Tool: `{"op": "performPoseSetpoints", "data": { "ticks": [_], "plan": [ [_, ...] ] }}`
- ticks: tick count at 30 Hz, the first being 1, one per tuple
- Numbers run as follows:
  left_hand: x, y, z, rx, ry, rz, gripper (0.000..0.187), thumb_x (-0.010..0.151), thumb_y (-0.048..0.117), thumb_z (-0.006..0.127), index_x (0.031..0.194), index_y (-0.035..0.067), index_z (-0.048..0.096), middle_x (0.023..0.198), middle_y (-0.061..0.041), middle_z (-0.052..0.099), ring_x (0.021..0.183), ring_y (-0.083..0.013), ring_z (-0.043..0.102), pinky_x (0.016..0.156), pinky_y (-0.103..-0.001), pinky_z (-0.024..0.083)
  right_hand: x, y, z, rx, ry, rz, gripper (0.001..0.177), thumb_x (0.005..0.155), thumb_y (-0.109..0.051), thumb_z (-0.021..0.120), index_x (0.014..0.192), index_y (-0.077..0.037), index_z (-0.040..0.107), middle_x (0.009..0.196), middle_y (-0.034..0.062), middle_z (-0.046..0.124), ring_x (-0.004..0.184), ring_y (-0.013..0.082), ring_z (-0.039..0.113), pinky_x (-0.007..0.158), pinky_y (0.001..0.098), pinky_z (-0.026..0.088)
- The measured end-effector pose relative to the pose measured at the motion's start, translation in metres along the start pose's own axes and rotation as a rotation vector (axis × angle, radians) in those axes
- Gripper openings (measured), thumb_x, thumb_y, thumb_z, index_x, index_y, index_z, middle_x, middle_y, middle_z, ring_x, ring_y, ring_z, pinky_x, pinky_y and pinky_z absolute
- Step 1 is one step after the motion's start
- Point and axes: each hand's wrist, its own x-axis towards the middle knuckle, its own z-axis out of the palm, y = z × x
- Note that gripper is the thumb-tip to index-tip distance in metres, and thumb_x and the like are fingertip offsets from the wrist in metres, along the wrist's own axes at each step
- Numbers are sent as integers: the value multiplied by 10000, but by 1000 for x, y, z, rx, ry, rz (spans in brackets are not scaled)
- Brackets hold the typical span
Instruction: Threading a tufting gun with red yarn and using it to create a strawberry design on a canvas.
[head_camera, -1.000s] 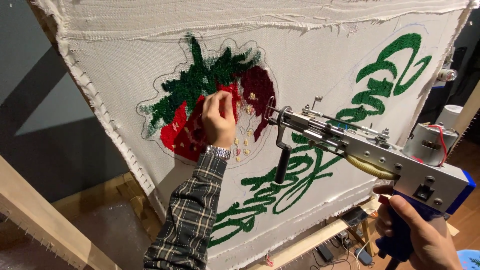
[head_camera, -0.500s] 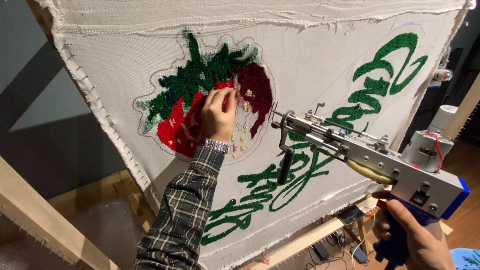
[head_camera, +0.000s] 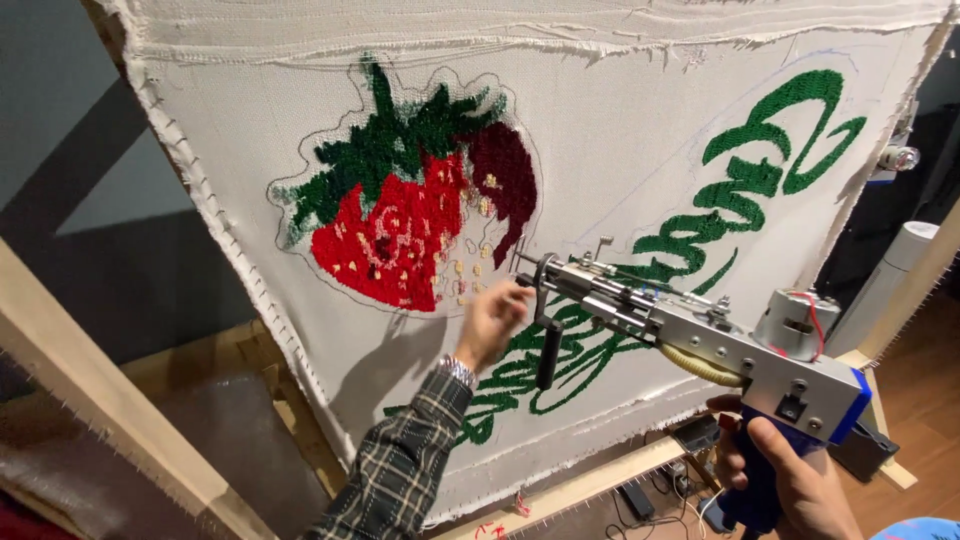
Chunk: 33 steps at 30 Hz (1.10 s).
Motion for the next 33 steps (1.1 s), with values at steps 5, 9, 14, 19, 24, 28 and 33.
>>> {"op": "performPoseSetpoints", "data": {
  "ticks": [5,9,14,19,24,28,33],
  "plan": [
    [-46,47,30,-469,-434,-371,450,958,409,636,1278,100,706,1123,-87,702,881,-156,674,820,-321,603,24,31,-44,71,-117,5,483,979,-283,656,1269,99,594,989,167,624,628,200,446,483,318,347],
    [-80,11,60,-276,-78,-700,243,903,172,721,1129,147,811,1148,-85,823,874,-140,735,597,-280,554,32,41,-60,99,-319,48,696,937,-476,731,1231,146,629,732,145,568,525,209,492,485,335,412],
    [-112,31,61,-66,85,-692,396,969,455,614,1227,202,776,1102,-54,782,994,-145,683,882,-291,535,33,82,-74,139,-230,303,797,909,-736,633,1148,22,682,849,183,692,668,277,662,605,397,559],
    [-156,39,35,181,38,-338,268,1032,258,646,1121,79,825,1056,-223,789,1036,-338,754,939,-441,567,12,80,-81,-252,-183,272,451,865,-183,846,1122,169,730,1027,263,744,881,303,685,870,509,577],
    [-192,95,19,322,-39,-640,374,875,173,790,545,119,620,494,51,476,539,-122,458,582,-219,324,10,75,-112,-696,-673,475,713,736,-130,955,1394,-125,681,1247,133,732,1092,199,654,1000,378,574],
    [-232,106,23,674,-177,-923,212,783,345,826,729,150,765,642,-91,683,781,-366,713,776,-402,486,16,88,-205,-668,-621,623,814,804,-133,884,1527,-25,525,1365,310,648,1154,307,631,1026,432,554],
    [-251,120,42,1041,-448,-954,214,748,405,750,886,272,845,701,-24,772,861,-334,775,837,-370,528,22,95,-282,-745,-285,720,682,895,-298,826,1499,-104,575,1276,201,724,1104,241,720,933,346,576]
  ]
}}
